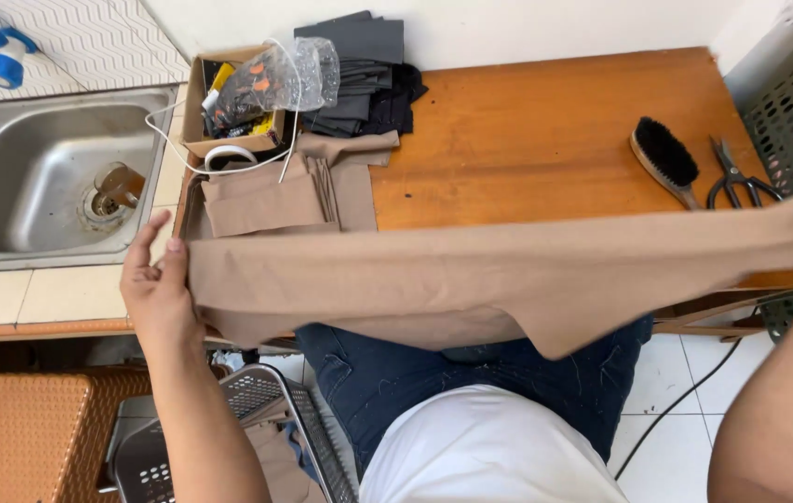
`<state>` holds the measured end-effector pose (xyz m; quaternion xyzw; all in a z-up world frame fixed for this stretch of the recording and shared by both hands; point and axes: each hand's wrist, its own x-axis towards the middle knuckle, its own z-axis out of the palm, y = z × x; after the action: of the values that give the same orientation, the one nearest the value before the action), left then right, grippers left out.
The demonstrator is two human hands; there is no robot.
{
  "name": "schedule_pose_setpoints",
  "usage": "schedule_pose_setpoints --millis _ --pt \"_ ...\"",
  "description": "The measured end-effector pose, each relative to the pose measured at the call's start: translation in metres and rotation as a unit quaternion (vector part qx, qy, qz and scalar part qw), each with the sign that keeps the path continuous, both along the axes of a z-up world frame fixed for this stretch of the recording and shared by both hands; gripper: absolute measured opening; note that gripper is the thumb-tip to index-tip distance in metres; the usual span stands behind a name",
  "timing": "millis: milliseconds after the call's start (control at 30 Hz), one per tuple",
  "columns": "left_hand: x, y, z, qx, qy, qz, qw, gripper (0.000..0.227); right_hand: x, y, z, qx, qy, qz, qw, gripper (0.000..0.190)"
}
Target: Trimming excess threads from a brown fabric piece using small scissors and then folding the fabric at a workstation.
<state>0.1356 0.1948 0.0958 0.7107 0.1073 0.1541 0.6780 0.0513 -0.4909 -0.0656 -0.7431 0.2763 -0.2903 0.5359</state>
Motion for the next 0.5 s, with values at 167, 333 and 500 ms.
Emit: schedule_pose_setpoints --millis 167,333,500 --pt "0.081 0.034 0.004 -0.01 -0.186 -0.062 0.98 0.049 0.116 0.009 0.047 0.134 -0.236 0.108 0.957 0.047" --pt "0.103 0.054 0.043 -0.07 -0.317 -0.11 0.939 0.061 0.163 0.069 0.142 0.328 -0.243 0.066 0.911 0.032" --pt "0.055 0.021 0.052 0.049 -0.406 -0.112 0.906 0.036 0.168 0.031 0.094 0.173 -0.195 0.057 0.964 0.025"
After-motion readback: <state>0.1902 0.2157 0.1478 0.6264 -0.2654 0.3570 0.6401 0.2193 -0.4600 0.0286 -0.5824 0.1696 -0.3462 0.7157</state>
